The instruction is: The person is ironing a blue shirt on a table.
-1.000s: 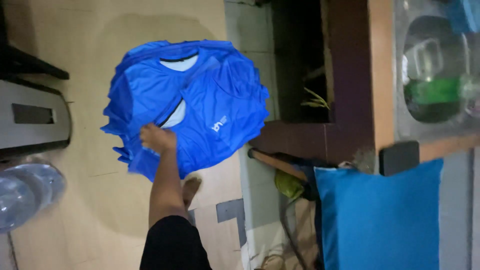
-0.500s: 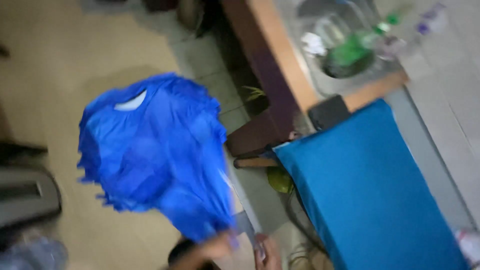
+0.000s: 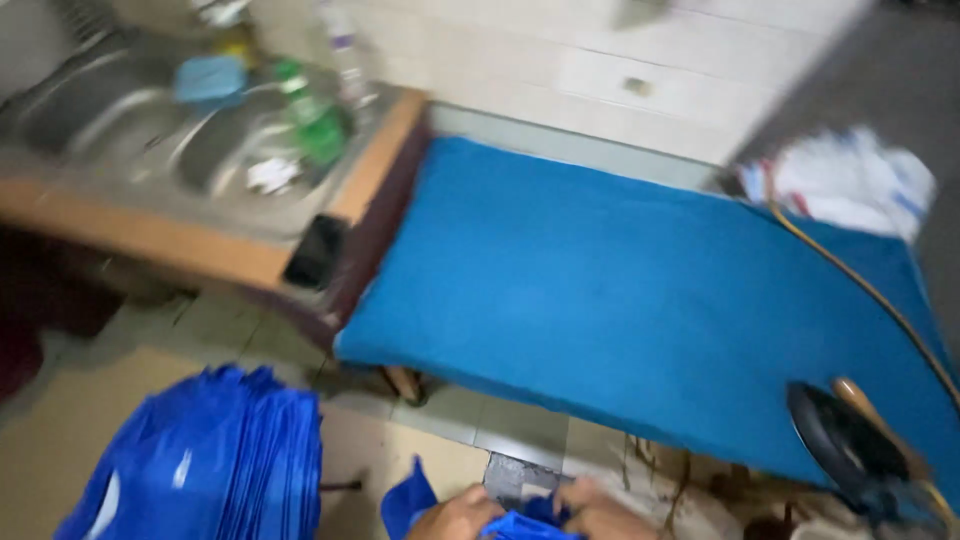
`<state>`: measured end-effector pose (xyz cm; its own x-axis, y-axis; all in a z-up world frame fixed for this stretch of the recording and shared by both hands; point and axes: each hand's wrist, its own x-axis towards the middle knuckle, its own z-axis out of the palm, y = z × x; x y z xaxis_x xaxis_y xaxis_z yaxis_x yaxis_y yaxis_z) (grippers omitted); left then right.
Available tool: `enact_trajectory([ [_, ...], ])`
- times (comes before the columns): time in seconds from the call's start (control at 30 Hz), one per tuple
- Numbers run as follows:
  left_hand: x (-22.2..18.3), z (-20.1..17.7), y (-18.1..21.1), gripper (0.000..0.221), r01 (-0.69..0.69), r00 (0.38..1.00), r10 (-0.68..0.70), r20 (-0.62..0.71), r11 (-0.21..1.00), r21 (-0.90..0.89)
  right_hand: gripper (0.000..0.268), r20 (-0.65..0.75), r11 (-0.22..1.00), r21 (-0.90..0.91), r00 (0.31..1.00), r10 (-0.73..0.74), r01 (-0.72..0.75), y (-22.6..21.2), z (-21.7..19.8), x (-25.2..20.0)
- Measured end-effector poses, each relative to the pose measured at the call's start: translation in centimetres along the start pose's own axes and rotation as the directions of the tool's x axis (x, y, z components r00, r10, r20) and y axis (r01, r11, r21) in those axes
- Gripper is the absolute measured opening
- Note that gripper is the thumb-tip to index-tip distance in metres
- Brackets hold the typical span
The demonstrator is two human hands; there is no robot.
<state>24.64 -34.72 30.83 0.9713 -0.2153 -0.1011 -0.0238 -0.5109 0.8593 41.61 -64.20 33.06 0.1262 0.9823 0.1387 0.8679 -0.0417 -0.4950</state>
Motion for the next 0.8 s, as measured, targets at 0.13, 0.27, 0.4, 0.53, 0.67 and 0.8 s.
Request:
enact_trajectory([
  [0.13,4.5,-4.9,0.7,0.031,0.14,0.944,-0.238,0.228,0.916,0.376,0.02,0.215,0.833,0.531,0.976,0.046,-0.157,0.4,-10.9,-4.6],
  [0.27,8.2,-7.3,1.9,0.03,0.25,0.892,-0.397,0.216,0.832,0.495,0.022,0.449,0.774,0.337,0.815,0.367,-0.535,3.0,-10.6,-12.6],
  [0.4,14.5,-3.3,9.2,0.069,0.071,0.991,-0.1,0.087,0.956,0.283,0.032,0.43,0.726,0.359,0.794,0.429,-0.586,1.5,-13.6,-12.3],
  [0.53,23.4,5.3,15.3,0.062,-0.517,0.853,0.515,0.084,0.856,0.005,0.039,0.248,0.739,0.532,0.911,0.329,-0.412,0.2,-19.6,-7.4],
  [0.67,27.6,5.3,10.0,0.034,-0.329,0.915,0.361,0.182,0.927,-0.181,0.042,0.059,0.734,0.568,0.907,0.416,-0.373,0.8,-25.4,-9.5],
  [0.8,27.0,-4.3,7.9,0.02,-0.267,0.964,0.266,-0.01,0.963,-0.034,0.059,0.35,0.431,0.28,0.509,0.787,-0.858,5.2,-25.9,-15.6],
])
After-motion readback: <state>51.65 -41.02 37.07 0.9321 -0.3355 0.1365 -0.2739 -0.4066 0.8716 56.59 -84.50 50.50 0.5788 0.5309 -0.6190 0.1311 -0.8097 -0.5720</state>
